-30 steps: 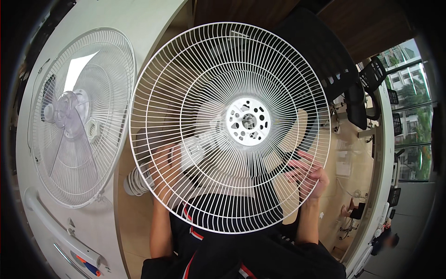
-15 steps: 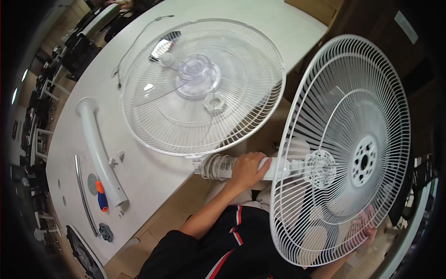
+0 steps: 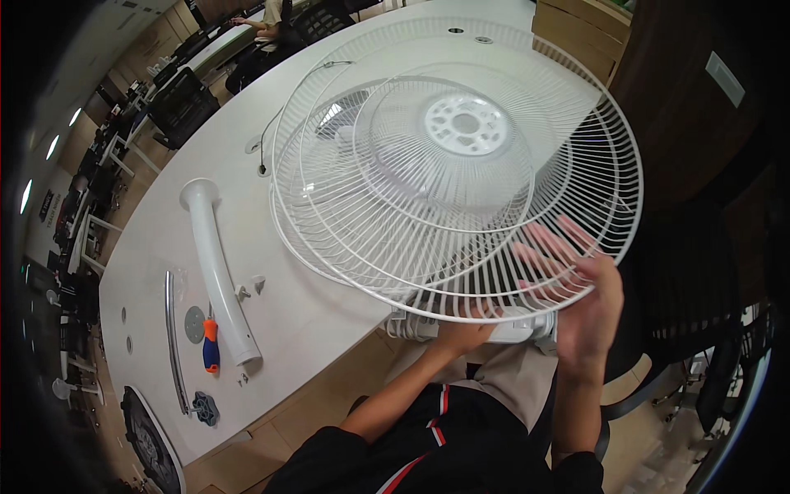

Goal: Remove the fan guard and unscrew the motor housing components of an electric fan.

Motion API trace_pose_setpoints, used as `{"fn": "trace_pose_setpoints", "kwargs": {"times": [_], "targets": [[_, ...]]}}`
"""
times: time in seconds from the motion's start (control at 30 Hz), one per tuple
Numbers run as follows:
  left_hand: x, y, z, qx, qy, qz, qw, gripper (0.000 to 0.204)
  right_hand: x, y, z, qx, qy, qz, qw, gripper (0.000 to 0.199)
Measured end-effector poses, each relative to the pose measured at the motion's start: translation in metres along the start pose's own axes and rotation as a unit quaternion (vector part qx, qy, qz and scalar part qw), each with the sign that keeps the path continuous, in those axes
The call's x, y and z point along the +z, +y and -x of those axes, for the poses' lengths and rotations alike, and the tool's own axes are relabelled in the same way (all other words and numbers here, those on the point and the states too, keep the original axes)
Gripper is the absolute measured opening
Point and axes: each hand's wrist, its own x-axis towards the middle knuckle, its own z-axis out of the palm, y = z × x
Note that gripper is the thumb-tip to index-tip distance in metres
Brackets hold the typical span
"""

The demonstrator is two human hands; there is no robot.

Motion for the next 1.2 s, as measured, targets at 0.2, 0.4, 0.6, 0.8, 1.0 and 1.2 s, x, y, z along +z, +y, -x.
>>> {"fn": "trace_pose_setpoints", "kwargs": {"times": [0.2, 0.4, 0.6, 0.8, 1.0, 1.2], "targets": [[-0.038, 0.028, -0.024, -0.053, -0.030, 0.094, 0.994, 0.030, 0.022, 0.021, -0.018, 0.052, -0.045, -0.001, 0.998, 0.060], [-0.036, 0.019, -0.024, -0.063, -0.062, 0.096, 0.992, 0.032, 0.027, 0.037, -0.029, 0.093, -0.057, -0.017, 0.994, 0.062], [-0.038, 0.022, -0.026, -0.044, -0.046, 0.109, 0.992, 0.033, 0.015, 0.039, -0.039, 0.108, -0.069, 0.041, 0.991, 0.061], [-0.034, 0.022, -0.028, -0.072, -0.077, 0.063, 0.992, 0.038, -0.003, 0.020, -0.042, 0.149, -0.108, 0.207, 0.961, 0.046], [-0.034, 0.019, -0.026, -0.083, -0.077, 0.067, 0.991, 0.039, -0.014, 0.035, -0.044, 0.144, -0.125, 0.279, 0.941, 0.052], [-0.035, 0.023, -0.027, -0.090, -0.131, 0.058, 0.986, 0.033, -0.020, 0.051, -0.052, 0.060, -0.083, 0.394, 0.913, 0.065]]}}
